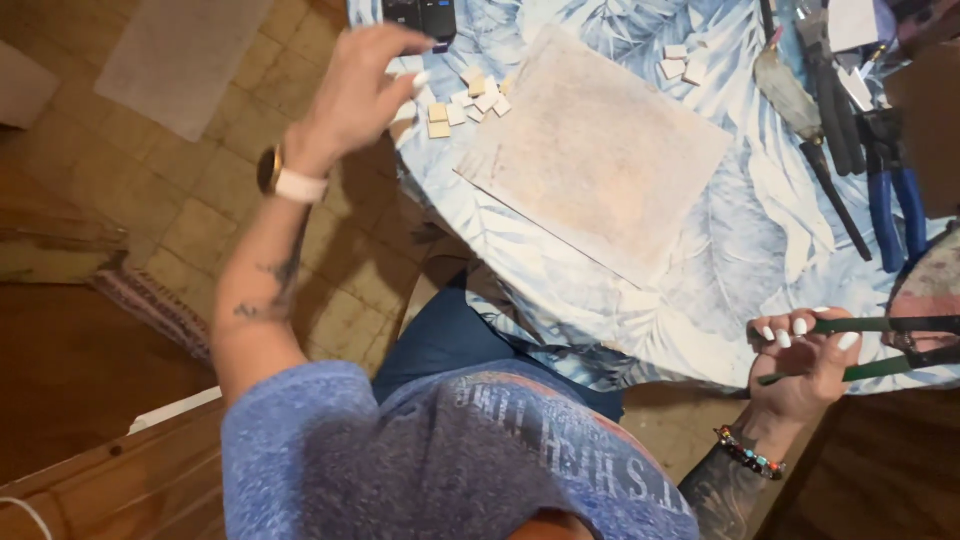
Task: Cutting small white tiles using nippers and arranging them on a surface
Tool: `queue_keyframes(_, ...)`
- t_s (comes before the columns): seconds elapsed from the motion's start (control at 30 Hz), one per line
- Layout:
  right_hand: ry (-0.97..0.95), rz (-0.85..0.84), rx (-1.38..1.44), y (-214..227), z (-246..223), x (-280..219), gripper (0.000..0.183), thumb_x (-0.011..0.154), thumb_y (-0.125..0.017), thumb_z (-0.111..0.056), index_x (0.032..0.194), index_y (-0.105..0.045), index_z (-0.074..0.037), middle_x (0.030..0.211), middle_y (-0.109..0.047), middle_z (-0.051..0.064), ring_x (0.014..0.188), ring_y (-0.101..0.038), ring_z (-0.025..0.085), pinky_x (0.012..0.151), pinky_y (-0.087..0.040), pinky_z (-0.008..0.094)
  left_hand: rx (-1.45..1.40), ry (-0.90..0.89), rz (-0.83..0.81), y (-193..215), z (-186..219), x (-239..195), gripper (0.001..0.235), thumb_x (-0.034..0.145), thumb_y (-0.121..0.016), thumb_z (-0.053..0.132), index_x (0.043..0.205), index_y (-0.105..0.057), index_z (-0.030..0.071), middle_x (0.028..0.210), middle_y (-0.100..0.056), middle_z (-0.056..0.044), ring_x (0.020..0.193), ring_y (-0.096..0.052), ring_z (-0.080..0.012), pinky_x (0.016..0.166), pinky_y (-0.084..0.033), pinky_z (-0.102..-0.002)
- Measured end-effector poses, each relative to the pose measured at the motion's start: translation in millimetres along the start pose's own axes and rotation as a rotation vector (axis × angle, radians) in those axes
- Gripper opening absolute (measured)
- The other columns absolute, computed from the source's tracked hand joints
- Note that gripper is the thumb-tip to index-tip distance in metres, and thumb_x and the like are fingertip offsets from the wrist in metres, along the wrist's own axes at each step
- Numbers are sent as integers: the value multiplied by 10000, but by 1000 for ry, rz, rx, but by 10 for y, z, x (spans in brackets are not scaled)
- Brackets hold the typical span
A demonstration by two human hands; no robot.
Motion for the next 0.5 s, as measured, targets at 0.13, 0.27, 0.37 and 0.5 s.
queue_keyframes(0.13, 11, 32, -18, 8, 1, -10, 243, 835, -556, -401, 961, -491, -204, 796, -435, -46, 685, -420, 84, 673, -376, 256, -11, 148, 88, -167, -220, -387, 205, 876, -466, 134, 1045, -546, 50, 1010, -572, -103, 949, -495, -223, 849, -351, -399)
queue_keyframes(0.27, 6, 14, 5, 4, 9, 0, 204, 849, -538, -360, 957, -478, -198, 808, -412, -35, 652, -382, 80, 671, -356, 250, -34, 123, 171, -236, -160, -427, 230, 803, -564, 111, 1005, -574, 1, 949, -516, -117, 894, -425, -255, 744, -384, -349)
queue_keyframes(0.37, 19, 15, 10, 24, 17, -7, 198, 864, -529, -347, 974, -483, -189, 817, -419, -27, 661, -394, 87, 678, -373, 261, -8, 57, 181, -313, -102, -337, 229, 741, -652, 117, 922, -571, 3, 915, -465, -98, 877, -375, -268, 642, -387, -346)
queue_keyframes(0.5, 30, 45, -6, 34, 10, -16, 239, 870, -517, -379, 996, -480, -179, 810, -435, -25, 691, -442, 113, 689, -414, 290, -7, -10, 177, -352, -2, -258, 148, 745, -657, 13, 813, -525, 7, 889, -468, -103, 859, -367, -278, 562, -361, -338)
Point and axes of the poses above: each hand's wrist, its own x-axis towards the middle knuckle, its own y-axis out of the back of the hand, z = x × y, the point moved 6 cm from there along x, towards the middle knuckle
